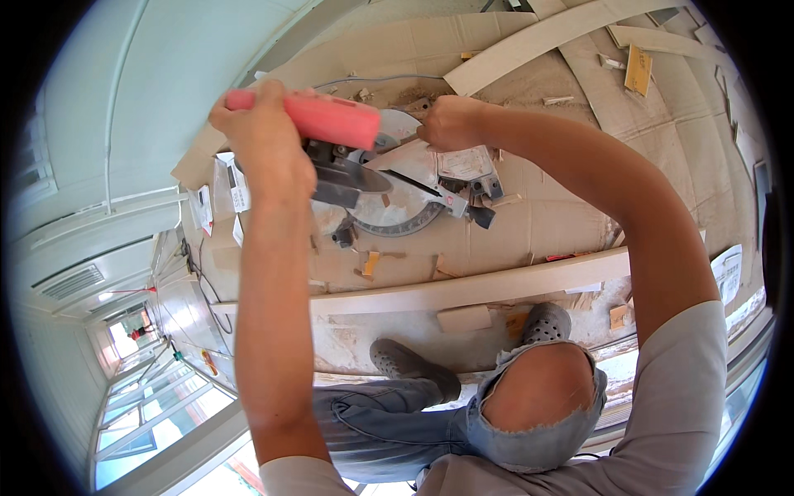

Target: The person uses a miter saw to cut several pieces of light-colored wood trim. They position each piece on the saw, lower the blade to cut, and then remove the cut sections. The person also briefly handles a long piece of trim near a wall before moving to the saw station.

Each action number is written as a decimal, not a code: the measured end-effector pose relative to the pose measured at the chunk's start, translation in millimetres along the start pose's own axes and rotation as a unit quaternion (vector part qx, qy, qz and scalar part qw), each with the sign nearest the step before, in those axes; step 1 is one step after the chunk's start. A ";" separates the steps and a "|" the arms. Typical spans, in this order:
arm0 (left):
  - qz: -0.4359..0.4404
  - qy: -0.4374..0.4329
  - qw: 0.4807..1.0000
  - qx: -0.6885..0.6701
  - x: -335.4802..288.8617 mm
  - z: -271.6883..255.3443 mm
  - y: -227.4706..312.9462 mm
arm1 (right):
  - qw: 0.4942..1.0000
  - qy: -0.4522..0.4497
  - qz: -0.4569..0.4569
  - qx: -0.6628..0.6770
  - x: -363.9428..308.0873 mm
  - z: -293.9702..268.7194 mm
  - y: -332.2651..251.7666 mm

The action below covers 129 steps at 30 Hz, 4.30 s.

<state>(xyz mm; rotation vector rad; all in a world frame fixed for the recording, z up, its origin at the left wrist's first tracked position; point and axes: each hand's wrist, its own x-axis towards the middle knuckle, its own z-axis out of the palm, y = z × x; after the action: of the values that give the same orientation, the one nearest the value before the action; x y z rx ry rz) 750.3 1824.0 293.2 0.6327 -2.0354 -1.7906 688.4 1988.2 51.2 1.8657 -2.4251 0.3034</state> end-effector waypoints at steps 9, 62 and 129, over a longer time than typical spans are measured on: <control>-0.090 -0.054 0.984 0.141 144.0 -83.4 55.9 | 0.999 -0.034 0.009 0.015 7.7 -3.0 -2.8; -0.094 -0.443 0.855 0.254 -126.4 -131.6 -325.9 | 0.990 -0.048 0.127 -0.043 -26.9 -33.9 -26.8; -0.459 -0.365 0.809 -0.044 -178.2 -219.6 -302.5 | 0.977 -0.041 0.188 -0.087 14.0 -7.5 -54.2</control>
<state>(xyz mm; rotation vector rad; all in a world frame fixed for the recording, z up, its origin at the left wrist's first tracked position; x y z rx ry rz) 1046.9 1709.1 28.1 1.1759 -2.2341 -3.0544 736.4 1963.1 67.3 1.3699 -2.7513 0.0287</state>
